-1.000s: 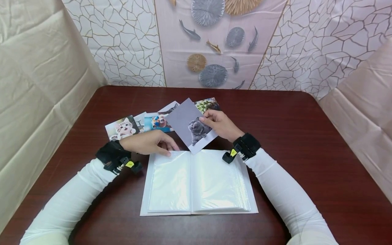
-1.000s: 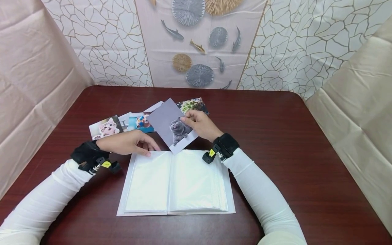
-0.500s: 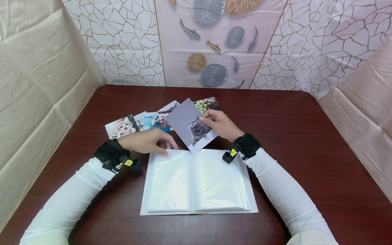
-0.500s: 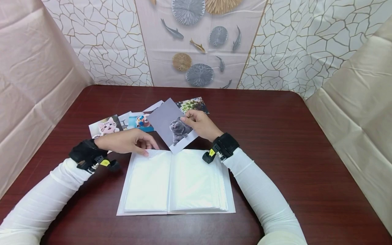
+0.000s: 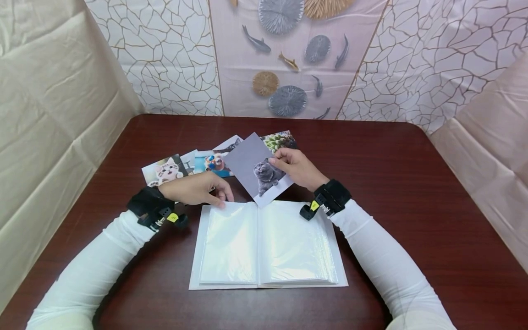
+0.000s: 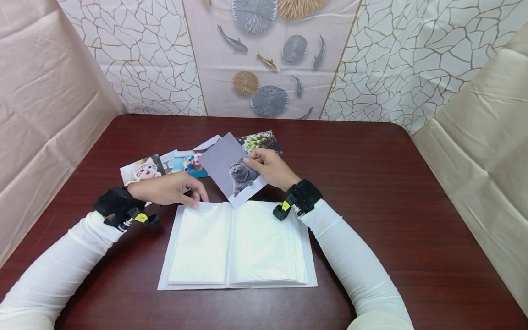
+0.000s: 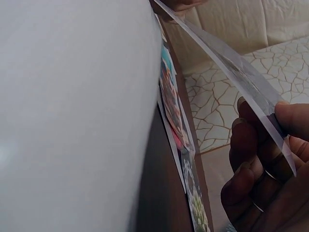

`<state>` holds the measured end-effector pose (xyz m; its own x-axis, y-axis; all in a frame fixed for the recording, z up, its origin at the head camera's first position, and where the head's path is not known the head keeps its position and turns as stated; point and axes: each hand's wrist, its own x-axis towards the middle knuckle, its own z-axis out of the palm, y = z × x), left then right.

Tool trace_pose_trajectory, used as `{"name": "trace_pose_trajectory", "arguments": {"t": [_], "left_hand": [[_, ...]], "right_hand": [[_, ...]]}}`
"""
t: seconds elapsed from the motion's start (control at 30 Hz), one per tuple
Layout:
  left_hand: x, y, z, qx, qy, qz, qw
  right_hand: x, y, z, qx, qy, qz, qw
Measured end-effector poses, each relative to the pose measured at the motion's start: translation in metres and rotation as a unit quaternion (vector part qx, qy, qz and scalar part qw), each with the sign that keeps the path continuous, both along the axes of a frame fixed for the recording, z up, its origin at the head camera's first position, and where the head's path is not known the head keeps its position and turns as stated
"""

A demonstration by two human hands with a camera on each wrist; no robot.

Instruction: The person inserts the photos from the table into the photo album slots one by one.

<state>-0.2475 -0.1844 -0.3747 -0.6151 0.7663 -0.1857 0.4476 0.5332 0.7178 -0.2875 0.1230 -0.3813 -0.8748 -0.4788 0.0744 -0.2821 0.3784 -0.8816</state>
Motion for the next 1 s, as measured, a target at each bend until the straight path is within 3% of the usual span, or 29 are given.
{"name": "trace_pose_trajectory", "arguments": {"t": [0.27, 0.63, 1.0], "left_hand": [[0.0023, 0.0034, -0.0008, 0.020, 0.015, -0.012, 0.9996], [0.0004, 0.0082, -0.0068, -0.002, 0.036, -0.012, 0.9993], [0.0011, 0.0095, -0.0076, 0.021, 0.027, 0.002, 0.9994]], "right_hand": [[-0.0008, -0.0007, -0.0014, 0.008, 0.004, -0.001, 1.0000], [-0.0008, 0.0006, -0.0027, 0.017, 0.006, -0.006, 0.9998], [-0.0012, -0.0006, -0.0041, 0.012, 0.003, 0.000, 0.9999]]}}
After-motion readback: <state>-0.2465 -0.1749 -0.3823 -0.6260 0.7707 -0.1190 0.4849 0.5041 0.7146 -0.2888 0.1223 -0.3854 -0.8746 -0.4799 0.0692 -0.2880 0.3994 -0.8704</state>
